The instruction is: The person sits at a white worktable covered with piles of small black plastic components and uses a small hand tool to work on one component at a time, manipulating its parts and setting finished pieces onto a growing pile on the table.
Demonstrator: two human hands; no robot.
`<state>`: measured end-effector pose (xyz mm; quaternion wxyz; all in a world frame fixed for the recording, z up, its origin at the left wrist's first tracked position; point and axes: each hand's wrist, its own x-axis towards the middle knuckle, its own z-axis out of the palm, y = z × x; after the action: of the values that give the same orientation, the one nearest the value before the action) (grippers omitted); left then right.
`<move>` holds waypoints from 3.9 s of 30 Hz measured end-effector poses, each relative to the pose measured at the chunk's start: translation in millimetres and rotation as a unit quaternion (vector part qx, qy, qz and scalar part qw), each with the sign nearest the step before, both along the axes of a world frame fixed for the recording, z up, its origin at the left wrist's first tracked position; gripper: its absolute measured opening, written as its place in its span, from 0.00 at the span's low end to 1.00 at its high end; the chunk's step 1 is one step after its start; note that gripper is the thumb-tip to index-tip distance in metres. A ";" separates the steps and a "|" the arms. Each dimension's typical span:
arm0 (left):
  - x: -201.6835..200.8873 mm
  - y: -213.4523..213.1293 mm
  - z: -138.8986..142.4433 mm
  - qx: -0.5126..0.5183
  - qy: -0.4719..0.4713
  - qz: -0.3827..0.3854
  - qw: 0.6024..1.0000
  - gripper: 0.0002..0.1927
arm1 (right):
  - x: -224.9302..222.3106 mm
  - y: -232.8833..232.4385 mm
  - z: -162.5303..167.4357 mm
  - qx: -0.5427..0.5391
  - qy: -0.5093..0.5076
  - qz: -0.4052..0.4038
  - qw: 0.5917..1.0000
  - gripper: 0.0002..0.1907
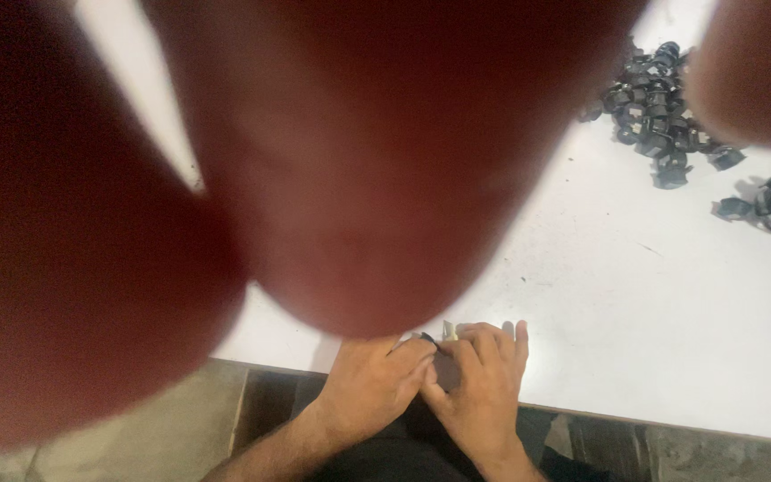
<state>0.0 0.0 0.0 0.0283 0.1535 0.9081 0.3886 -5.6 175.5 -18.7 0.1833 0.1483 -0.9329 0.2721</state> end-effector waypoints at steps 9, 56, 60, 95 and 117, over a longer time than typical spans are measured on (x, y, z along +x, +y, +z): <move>15.6 -7.6 -9.6 0.044 0.174 0.086 0.980 0.15 | 1.6 4.1 -4.1 0.000 0.012 -0.006 1.000 0.19; 4.1 3.5 -24.0 -0.009 0.177 0.087 0.980 0.06 | 19.9 8.1 -23.5 -0.153 0.081 0.107 0.979 0.16; 2.2 2.2 -24.4 0.003 0.147 0.083 0.986 0.05 | 21.1 9.6 -31.8 -0.151 0.065 0.175 0.971 0.16; -18.5 -5.1 -8.6 0.022 0.149 0.038 0.988 0.13 | 8.7 22.7 2.0 -0.003 -0.016 0.023 1.000 0.19; -12.4 -1.4 -10.4 0.087 0.143 0.038 0.985 0.07 | 1.8 15.6 -2.4 -0.017 -0.003 0.008 1.000 0.18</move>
<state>-12.4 -1.4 -10.4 -0.1304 0.1753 0.8706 0.4409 -3.8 191.0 -21.1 0.1809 0.1516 -0.9275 0.2898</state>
